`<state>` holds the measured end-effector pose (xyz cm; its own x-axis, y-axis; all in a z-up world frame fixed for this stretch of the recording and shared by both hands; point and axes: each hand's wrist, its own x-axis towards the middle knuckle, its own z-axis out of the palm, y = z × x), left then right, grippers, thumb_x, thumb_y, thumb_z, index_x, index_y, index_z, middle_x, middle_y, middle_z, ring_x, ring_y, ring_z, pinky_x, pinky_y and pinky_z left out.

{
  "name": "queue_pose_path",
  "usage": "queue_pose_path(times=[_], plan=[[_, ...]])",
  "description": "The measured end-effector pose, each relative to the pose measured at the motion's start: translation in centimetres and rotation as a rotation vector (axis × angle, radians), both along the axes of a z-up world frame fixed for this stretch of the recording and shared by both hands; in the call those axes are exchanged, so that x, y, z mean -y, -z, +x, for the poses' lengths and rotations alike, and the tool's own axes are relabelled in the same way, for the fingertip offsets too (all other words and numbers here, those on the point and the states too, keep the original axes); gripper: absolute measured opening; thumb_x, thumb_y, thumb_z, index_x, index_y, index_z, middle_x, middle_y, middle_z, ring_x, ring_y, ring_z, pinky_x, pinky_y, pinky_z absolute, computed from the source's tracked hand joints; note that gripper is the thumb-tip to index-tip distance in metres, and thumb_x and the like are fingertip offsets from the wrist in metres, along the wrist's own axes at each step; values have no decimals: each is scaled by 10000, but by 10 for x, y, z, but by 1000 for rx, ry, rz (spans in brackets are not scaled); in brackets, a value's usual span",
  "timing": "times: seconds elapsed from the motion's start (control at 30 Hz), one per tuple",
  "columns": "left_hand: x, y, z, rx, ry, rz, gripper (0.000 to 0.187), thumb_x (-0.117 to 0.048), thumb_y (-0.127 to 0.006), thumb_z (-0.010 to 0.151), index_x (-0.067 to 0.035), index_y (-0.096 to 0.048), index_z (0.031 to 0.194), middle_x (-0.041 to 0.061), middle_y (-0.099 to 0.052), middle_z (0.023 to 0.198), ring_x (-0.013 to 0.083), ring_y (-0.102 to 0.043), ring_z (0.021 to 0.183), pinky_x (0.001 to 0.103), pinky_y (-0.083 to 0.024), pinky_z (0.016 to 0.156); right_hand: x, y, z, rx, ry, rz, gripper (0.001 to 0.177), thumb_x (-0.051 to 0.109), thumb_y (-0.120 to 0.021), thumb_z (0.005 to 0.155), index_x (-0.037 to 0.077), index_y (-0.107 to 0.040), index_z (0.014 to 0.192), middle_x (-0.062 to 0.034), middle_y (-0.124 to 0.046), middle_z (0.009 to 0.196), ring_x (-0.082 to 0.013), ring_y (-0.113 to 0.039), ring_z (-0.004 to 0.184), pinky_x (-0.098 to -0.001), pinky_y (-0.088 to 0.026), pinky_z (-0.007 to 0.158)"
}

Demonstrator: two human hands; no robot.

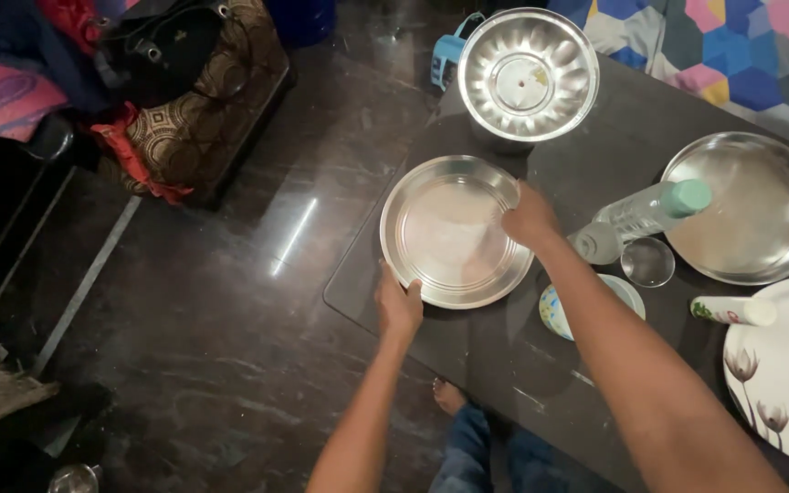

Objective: The person arranges dosa and chutney on plates and serves them on a table.

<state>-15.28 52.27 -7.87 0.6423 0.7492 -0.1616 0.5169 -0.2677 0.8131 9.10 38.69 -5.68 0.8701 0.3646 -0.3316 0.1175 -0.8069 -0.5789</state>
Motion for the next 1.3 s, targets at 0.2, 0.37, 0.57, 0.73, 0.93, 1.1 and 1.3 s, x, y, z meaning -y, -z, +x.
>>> queue_pose_path(times=[0.2,0.37,0.57,0.73,0.93,1.1,1.3], plan=[[30,-89,17,-118,-48,346,769,-131,-753,821,138,-392,1444,313,-526,1265,473,-534,1151,504,-450,969,2,-20,-36,471,-187,304,546,17,-653,802,-81,-563,1331,-318,-565,1370,-471,-519,1290,-464,-423,1098],[75,-133,47,247,197,389,591,-125,-654,935,98,-463,1448,317,-512,1369,460,-513,1256,502,-438,1064,32,-107,-89,476,-160,476,451,9,-630,895,-14,-615,1345,-222,-611,1415,-387,-576,1329,-433,-464,1112],[159,-178,93,400,551,375,547,-64,-578,966,117,-436,1463,322,-487,1455,476,-481,1352,505,-413,1128,139,-152,-83,598,-91,525,409,-43,-568,949,-29,-616,1355,-222,-617,1419,-379,-585,1349,-416,-492,1079],[266,-168,121,472,703,371,483,-83,-552,979,84,-478,1426,322,-537,1442,469,-515,1341,489,-426,1119,251,-158,-67,700,13,463,399,-22,-596,953,-18,-629,1351,-212,-637,1398,-357,-603,1337,-411,-493,1098],[411,-140,130,388,777,67,421,-100,-519,980,79,-532,1361,300,-601,1307,465,-586,1198,507,-483,1007,402,-119,-57,573,175,298,401,49,-646,938,-34,-640,1330,-225,-634,1397,-367,-603,1324,-430,-470,1115],[519,-79,132,160,657,151,503,-251,-672,906,131,-572,1217,360,-599,1088,518,-578,1005,554,-473,859,528,-41,-44,389,178,-25,614,239,-763,810,-43,-612,1335,-254,-547,1431,-402,-466,1375,-458,-372,1145],[617,-22,114,156,799,6,423,-261,-614,983,112,-611,1182,345,-626,981,508,-612,923,562,-501,818,627,-13,-53,248,311,45,509,237,-692,877,-12,-630,1316,-225,-571,1421,-378,-484,1364,-442,-367,1143]])
